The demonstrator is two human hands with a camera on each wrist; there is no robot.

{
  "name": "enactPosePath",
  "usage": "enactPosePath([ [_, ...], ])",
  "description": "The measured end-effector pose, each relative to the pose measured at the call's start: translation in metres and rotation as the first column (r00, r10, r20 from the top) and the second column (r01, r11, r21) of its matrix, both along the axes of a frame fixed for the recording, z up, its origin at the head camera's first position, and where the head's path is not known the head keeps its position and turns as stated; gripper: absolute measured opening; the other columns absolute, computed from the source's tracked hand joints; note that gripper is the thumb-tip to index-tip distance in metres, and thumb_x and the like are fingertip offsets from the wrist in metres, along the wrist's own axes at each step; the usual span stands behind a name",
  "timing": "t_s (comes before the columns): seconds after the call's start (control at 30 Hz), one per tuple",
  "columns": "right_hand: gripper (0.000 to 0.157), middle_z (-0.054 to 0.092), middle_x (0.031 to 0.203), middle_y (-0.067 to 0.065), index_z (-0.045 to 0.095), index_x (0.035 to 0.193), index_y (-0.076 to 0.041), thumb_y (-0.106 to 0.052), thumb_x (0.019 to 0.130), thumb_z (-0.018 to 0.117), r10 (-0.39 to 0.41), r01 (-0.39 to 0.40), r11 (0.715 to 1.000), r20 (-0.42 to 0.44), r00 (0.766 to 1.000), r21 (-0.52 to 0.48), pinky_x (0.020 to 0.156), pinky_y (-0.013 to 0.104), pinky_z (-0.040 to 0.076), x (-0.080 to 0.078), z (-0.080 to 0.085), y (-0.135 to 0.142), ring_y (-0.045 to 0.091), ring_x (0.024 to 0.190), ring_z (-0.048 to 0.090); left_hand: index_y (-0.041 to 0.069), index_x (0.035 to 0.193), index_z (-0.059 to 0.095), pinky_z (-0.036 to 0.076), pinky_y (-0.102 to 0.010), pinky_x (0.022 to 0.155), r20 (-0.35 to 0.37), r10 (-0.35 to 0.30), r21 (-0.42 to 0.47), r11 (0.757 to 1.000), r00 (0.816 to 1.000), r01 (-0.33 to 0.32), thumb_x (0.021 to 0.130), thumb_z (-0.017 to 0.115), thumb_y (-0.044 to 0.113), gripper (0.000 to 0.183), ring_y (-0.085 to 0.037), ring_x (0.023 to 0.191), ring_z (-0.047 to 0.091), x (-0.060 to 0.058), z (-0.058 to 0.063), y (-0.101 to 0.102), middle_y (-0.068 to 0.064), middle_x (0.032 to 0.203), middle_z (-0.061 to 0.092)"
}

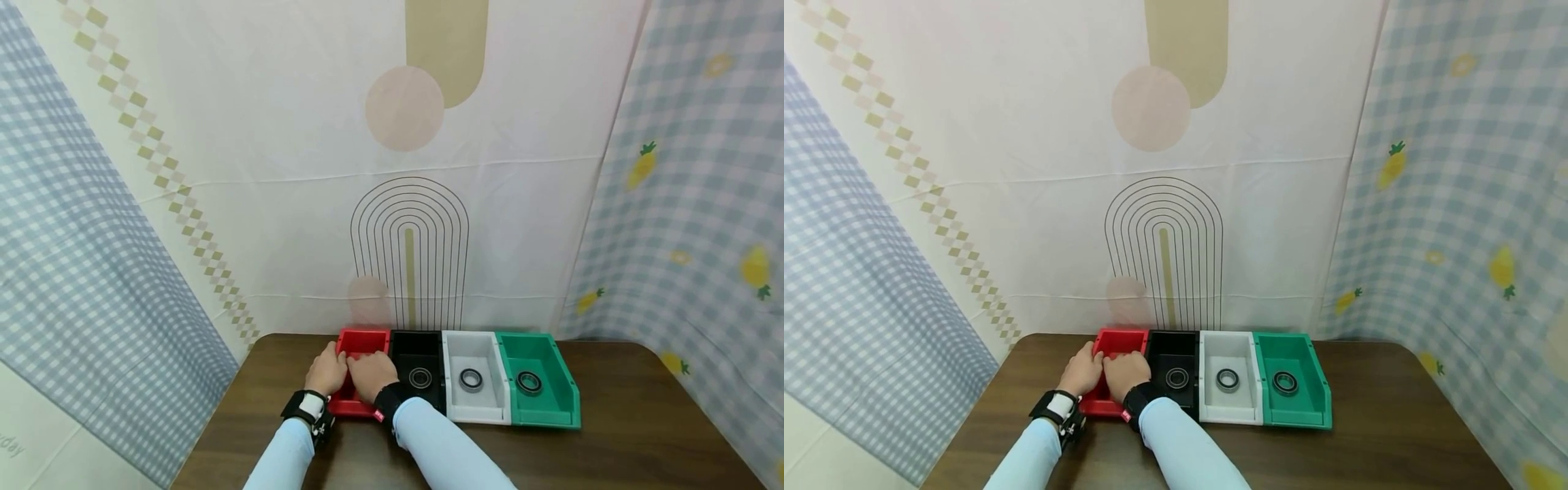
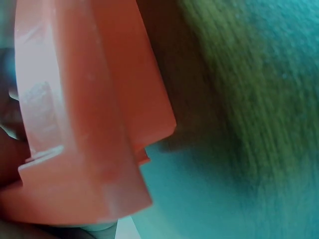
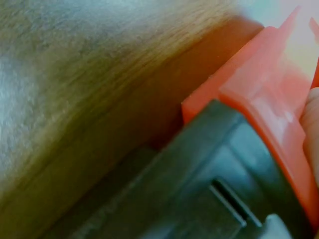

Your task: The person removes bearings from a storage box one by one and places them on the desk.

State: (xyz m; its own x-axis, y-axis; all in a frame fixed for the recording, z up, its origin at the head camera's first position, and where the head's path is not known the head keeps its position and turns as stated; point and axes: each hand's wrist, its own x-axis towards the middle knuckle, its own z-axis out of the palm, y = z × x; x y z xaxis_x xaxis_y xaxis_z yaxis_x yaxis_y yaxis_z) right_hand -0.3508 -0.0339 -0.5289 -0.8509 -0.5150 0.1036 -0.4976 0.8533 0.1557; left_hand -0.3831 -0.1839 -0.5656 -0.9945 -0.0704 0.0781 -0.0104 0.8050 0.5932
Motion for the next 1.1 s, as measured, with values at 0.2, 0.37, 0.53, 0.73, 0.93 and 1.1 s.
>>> enactPosePath([
  [0.2,0.043,0.081,0.108,-0.001,0.070,0.129,-0.019,-0.035,0.090,0.080,0.001,-0.001,1.000,0.014,1.000,-0.019,0.089,0.035,0.059,0.001,0.002,0.001,0.015,0.100,0.074,0.009,0.117,0.061,0.053,-0.051,0.067,-0.024,0.014,0.014,1.000,1.000,-0.014,0.109,0.052,0.030,0.024,-0.036,0.087,0.072,-0.003,-0.003,0.000,-0.019,0.106,0.075],
  [0.37,0.048,0.081,0.115,-0.001,0.070,0.133,-0.019,-0.036,0.090,0.080,0.000,0.001,1.000,0.034,0.999,-0.008,0.095,0.036,0.058,0.002,0.004,0.001,0.015,0.105,0.074,0.009,0.118,0.060,0.051,-0.049,0.065,-0.044,0.006,-0.004,1.000,0.999,-0.007,0.111,0.049,0.033,0.027,-0.035,0.084,0.071,-0.012,-0.017,-0.004,-0.020,0.105,0.075],
  [0.53,0.041,0.081,0.112,-0.002,0.073,0.126,-0.020,-0.037,0.090,0.080,-0.003,0.002,1.000,0.043,0.999,0.013,0.094,0.035,0.057,0.003,0.007,0.001,0.015,0.102,0.073,0.009,0.120,0.060,0.051,-0.048,0.065,-0.020,-0.005,-0.003,1.000,1.000,0.005,0.111,0.048,0.036,0.030,-0.034,0.084,0.070,-0.014,-0.022,-0.007,-0.020,0.105,0.074],
  [0.73,0.016,0.080,0.099,-0.001,0.077,0.092,-0.020,-0.036,0.089,0.079,-0.001,0.000,1.000,0.069,0.998,0.019,0.088,0.034,0.054,-0.003,0.004,0.002,0.015,0.093,0.069,0.006,0.119,0.060,0.052,-0.048,0.068,0.020,0.003,0.015,1.000,1.000,-0.003,0.110,0.052,0.028,0.025,-0.033,0.086,0.070,0.005,0.012,0.006,-0.020,0.105,0.073],
  [0.93,0.021,0.080,0.103,0.000,0.078,0.099,-0.019,-0.038,0.089,0.079,-0.003,0.003,1.000,0.062,0.998,-0.002,0.089,0.034,0.055,-0.003,0.003,0.002,0.016,0.096,0.070,0.007,0.120,0.059,0.052,-0.047,0.066,0.002,-0.005,0.004,1.000,1.000,0.005,0.110,0.052,0.029,0.025,-0.033,0.085,0.071,-0.011,-0.010,-0.001,-0.019,0.105,0.074],
  [1.1,0.036,0.080,0.108,0.001,0.076,0.115,-0.019,-0.042,0.088,0.079,0.000,0.000,1.000,0.043,0.999,-0.005,0.091,0.034,0.057,-0.002,0.000,0.001,0.016,0.099,0.071,0.007,0.122,0.060,0.052,-0.049,0.066,0.011,0.009,0.022,1.000,1.000,-0.010,0.110,0.052,0.031,0.028,-0.035,0.087,0.072,-0.013,-0.015,-0.003,-0.021,0.107,0.074],
])
